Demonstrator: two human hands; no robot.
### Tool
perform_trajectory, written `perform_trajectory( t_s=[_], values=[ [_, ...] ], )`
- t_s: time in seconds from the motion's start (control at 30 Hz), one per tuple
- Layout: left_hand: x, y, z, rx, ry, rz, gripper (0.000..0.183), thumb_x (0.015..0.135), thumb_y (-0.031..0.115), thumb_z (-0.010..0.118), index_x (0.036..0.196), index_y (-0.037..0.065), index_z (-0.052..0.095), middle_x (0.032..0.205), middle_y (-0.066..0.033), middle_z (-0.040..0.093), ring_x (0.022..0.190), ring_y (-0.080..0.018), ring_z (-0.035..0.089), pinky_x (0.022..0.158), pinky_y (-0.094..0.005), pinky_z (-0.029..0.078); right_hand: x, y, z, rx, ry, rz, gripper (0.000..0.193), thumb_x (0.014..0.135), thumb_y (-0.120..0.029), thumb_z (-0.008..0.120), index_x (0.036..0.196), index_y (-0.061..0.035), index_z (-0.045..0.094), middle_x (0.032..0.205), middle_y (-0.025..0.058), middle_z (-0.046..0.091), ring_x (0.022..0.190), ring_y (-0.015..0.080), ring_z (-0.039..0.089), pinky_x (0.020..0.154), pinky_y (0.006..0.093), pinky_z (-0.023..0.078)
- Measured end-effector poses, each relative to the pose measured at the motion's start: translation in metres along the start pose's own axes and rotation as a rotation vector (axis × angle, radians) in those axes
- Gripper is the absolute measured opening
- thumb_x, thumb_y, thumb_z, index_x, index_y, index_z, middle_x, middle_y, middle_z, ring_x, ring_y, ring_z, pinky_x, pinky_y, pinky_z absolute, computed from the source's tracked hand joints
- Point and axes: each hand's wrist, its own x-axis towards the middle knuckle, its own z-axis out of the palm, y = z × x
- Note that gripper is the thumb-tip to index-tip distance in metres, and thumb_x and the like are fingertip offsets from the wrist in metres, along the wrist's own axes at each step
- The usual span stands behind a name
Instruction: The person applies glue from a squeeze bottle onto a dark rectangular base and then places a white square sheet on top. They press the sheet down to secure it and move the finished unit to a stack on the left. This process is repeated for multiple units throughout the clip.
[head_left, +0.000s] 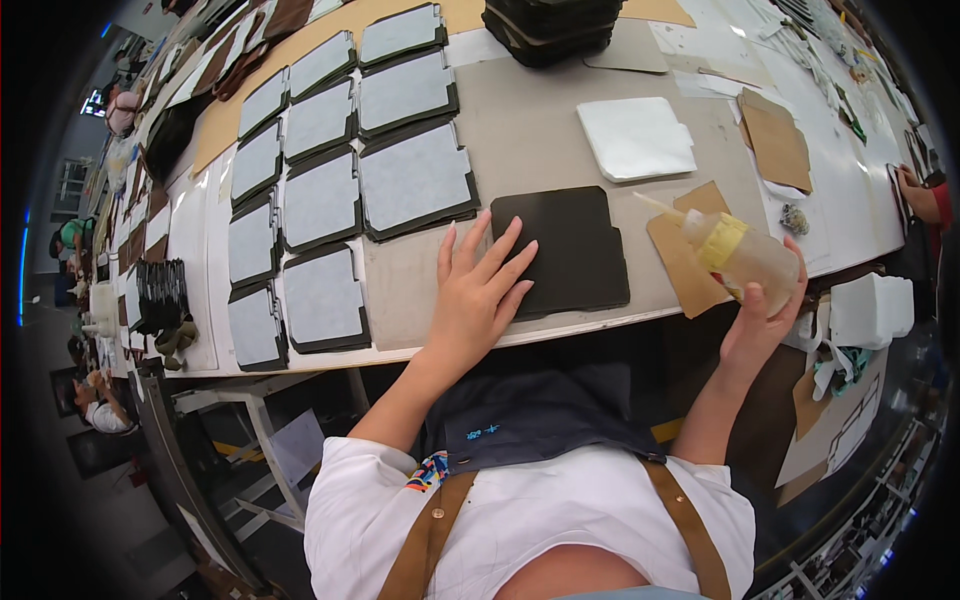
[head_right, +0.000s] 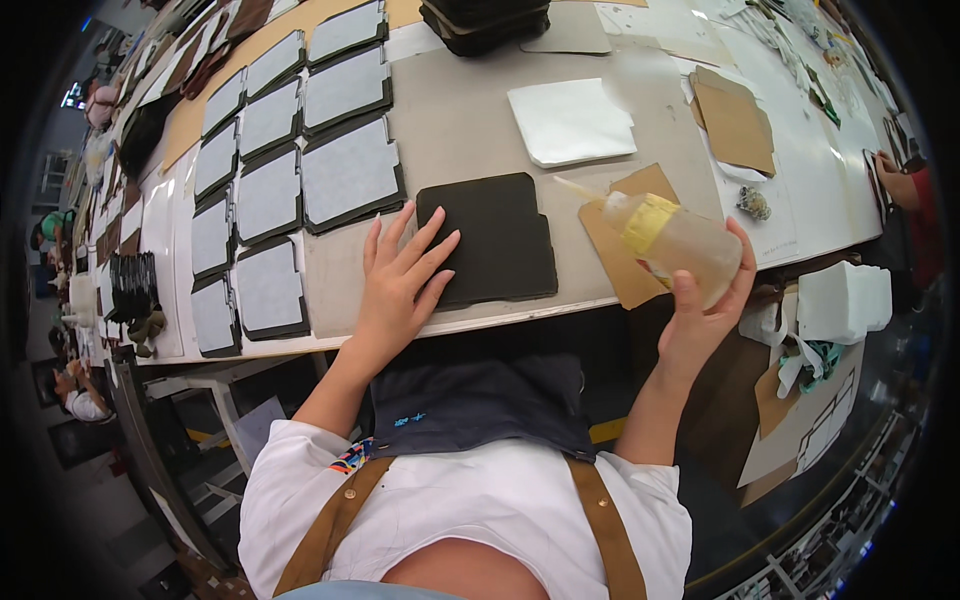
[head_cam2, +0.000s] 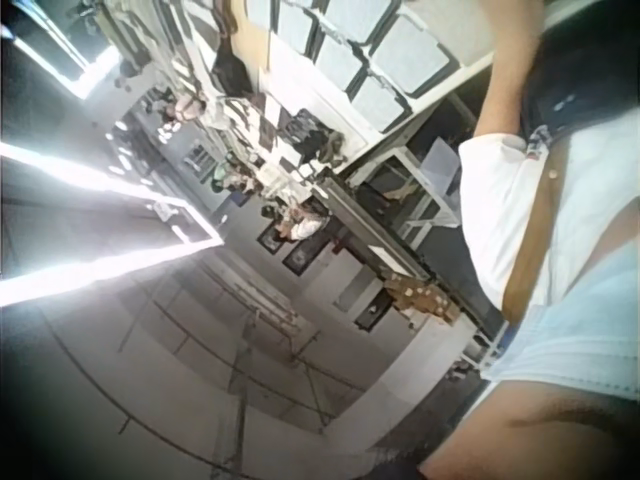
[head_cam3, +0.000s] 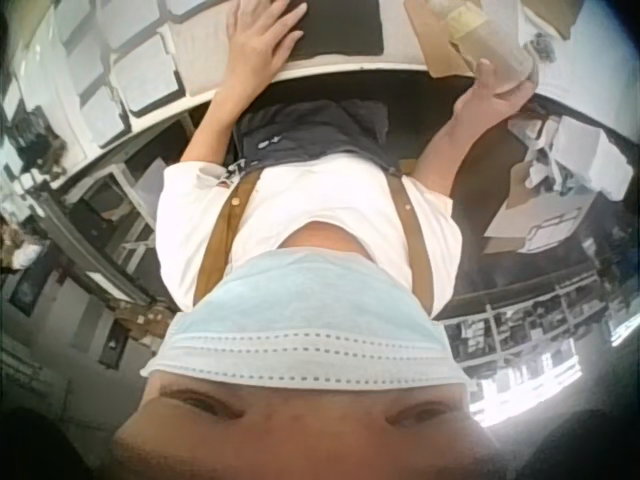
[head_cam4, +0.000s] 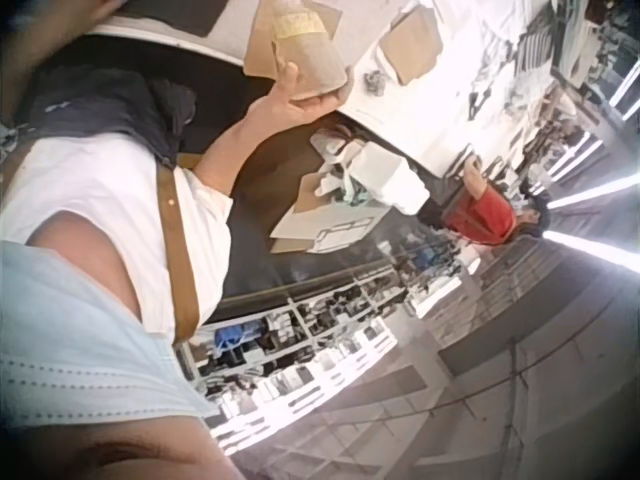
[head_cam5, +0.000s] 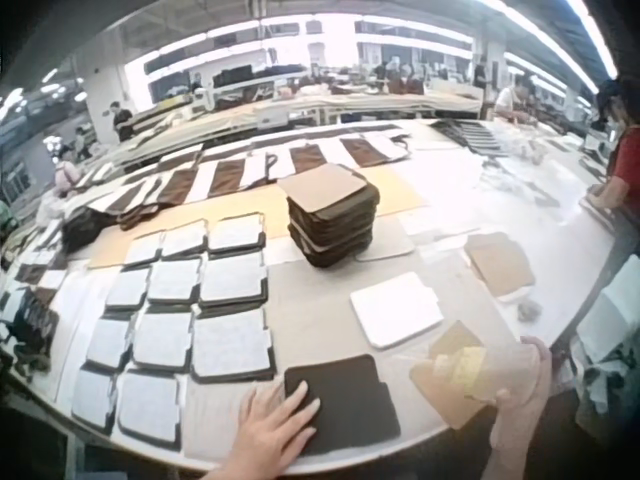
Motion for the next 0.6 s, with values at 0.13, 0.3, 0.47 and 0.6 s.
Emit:
perform_trajectory(
  t_s=[0.13,0.3,0.47,0.6],
  values=[
    [-0.003,0.005,0.004,0.039,0.01,-0.019,0.041,0.094,0.017,0.066,0.135,0.014,0.064,0.152,-0.0059,0.051,0.146,-0.0344,0.036,0.12,-0.0564,0.017,-0.008,-0.003,0.023,-0.131,-0.115,-0.067,0.073,0.081,-0.016,0.085,0.141,-0.0025,0.045,0.133,0.0138,0.057,0.125,0.0233,0.056,0.108,0.0374,0.044],
    [-0.005,0.005,0.005,0.019,0.035,-0.027,0.041,0.094,0.017,0.066,0.135,0.014,0.064,0.152,-0.0057,0.051,0.146,-0.0341,0.036,0.12,-0.0564,0.017,-0.013,0.0,0.035,-0.175,-0.127,-0.103,0.069,0.081,-0.01,0.083,0.139,-0.0027,0.046,0.13,0.0134,0.057,0.123,0.0234,0.056,0.108,0.038,0.044],
    [-0.008,0.003,0.004,-0.037,0.078,-0.049,0.035,0.091,0.014,0.069,0.127,0.014,0.069,0.149,-0.0082,0.054,0.144,-0.0348,0.038,0.12,-0.056,0.018,-0.015,-0.001,0.038,-0.21,-0.125,-0.108,0.065,0.084,-0.007,0.08,0.139,-0.0023,0.046,0.131,0.013,0.057,0.123,0.0232,0.055,0.108,0.0375,0.043],
    [-0.008,0.002,0.003,-0.093,0.143,-0.078,0.03,0.089,0.01,0.07,0.118,0.015,0.073,0.144,-0.0098,0.057,0.142,-0.0357,0.04,0.119,-0.0559,0.019,-0.016,-0.003,0.039,-0.224,-0.122,-0.103,0.063,0.085,-0.007,0.079,0.138,-0.0019,0.047,0.13,0.0129,0.057,0.123,0.0229,0.055,0.108,0.037,0.042]
  ],
)
